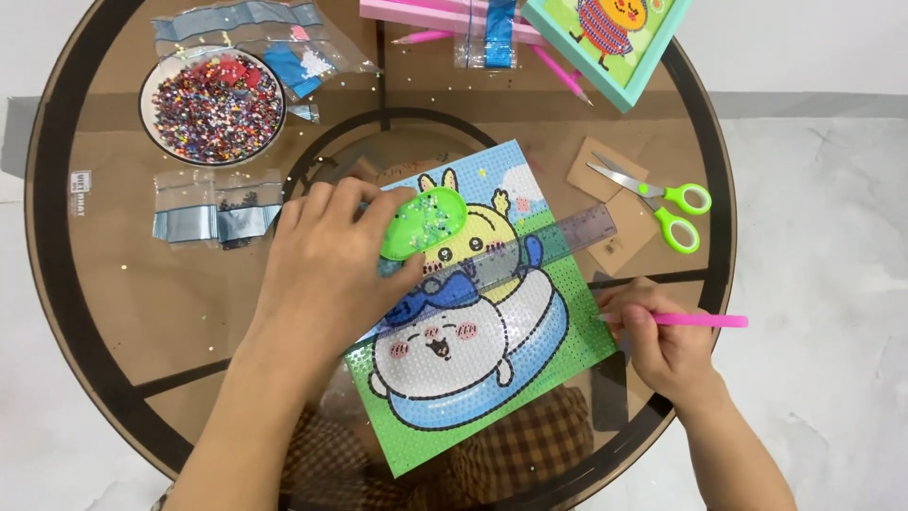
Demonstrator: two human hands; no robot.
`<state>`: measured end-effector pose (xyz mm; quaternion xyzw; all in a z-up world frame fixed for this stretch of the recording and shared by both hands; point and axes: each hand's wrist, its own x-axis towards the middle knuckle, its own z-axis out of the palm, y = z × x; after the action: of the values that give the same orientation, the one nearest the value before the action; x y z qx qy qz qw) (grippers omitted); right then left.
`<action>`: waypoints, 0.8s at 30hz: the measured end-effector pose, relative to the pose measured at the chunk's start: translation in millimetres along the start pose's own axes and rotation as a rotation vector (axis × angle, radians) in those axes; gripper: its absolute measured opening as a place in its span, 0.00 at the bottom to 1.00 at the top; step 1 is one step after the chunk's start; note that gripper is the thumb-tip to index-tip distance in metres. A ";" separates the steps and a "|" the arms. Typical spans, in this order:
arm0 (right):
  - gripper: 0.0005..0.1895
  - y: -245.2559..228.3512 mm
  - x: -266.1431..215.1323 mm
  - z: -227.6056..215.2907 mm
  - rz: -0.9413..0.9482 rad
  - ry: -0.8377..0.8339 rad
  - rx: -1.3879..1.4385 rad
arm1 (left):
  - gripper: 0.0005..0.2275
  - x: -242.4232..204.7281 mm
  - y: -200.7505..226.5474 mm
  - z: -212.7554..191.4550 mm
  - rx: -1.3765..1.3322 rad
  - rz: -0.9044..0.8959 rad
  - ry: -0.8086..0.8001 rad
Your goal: Placing and aligning small beads on a diamond painting canvas using a pen tool and a ruler.
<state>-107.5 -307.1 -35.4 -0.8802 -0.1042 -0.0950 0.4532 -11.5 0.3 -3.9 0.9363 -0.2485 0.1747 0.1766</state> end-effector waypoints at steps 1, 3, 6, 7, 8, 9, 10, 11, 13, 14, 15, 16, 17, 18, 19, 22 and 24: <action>0.09 -0.2 -0.1 1.0 0.001 0.002 0.005 | 0.22 -0.2 -0.6 -0.1 0.004 0.002 -0.003; 0.06 -1.1 1.0 1.3 -0.057 0.018 -0.085 | 0.23 1.3 -0.8 -1.3 0.004 0.006 -0.026; 0.08 27.8 -6.3 -2.1 -0.148 0.280 0.297 | 0.23 2.1 0.1 -6.5 -0.061 -0.043 -0.079; 0.08 24.1 -4.5 -3.1 -0.154 0.283 0.300 | 0.23 3.4 0.1 -7.0 -0.056 -0.041 -0.075; 0.09 20.7 -2.1 -2.9 -0.133 0.322 0.284 | 0.23 3.6 -0.2 -8.8 -0.074 -0.055 -0.102; 0.11 16.8 -0.3 -3.0 -0.111 0.362 0.268 | 0.24 3.4 -0.1 -11.1 -0.092 -0.069 -0.129; 0.11 16.3 0.6 -2.6 -0.121 0.364 0.280 | 0.24 2.9 -0.6 -12.1 -0.077 -0.069 -0.123; 0.13 15.7 1.4 -2.4 -0.104 0.345 0.246 | 0.27 2.4 -0.8 -13.1 -0.072 -0.095 -0.154; 0.16 10.5 5.1 -2.8 -0.090 0.331 0.225 | 0.31 -4.5 4.7 -26.4 -0.053 -0.120 -0.186; 0.10 6.2 9.4 -4.3 -0.099 0.310 0.159 | 0.25 -9.5 10.3 -37.5 -0.072 -0.097 -0.103; 0.05 2.3 14.1 -5.8 -0.107 0.290 0.094 | 0.19 -14.2 15.9 -48.0 -0.091 -0.074 -0.021; 0.05 -5.3 20.6 -8.4 -0.113 0.296 0.104 | 0.19 -28.7 21.9 -56.2 -0.079 -0.070 -0.019; 0.03 -12.5 27.3 -10.9 -0.094 0.258 -0.032 | 0.18 -43.1 27.6 -63.8 -0.055 -0.107 -0.007; 0.08 -19.8 33.5 -12.7 -0.072 0.221 -0.168 | 0.19 -57.5 32.4 -71.1 -0.032 -0.142 0.004; 0.08 -15.5 42.0 -12.6 -0.075 0.228 -0.158 | 0.19 -68.0 29.0 -70.2 -0.021 -0.136 0.005; 0.12 -8.5 61.4 -10.0 -0.143 0.131 -0.329 | 0.22 -95.1 22.2 -67.3 0.124 -0.321 -0.191; 0.14 -11.2 69.4 -6.1 -0.194 0.081 -0.276 | 0.21 -100.4 20.9 -65.4 -0.005 -0.373 -0.174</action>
<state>-44.3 -299.0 -5.1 -0.9153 -0.1563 -0.1871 0.3206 -120.0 51.2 16.9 0.9772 -0.0853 0.0568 0.1861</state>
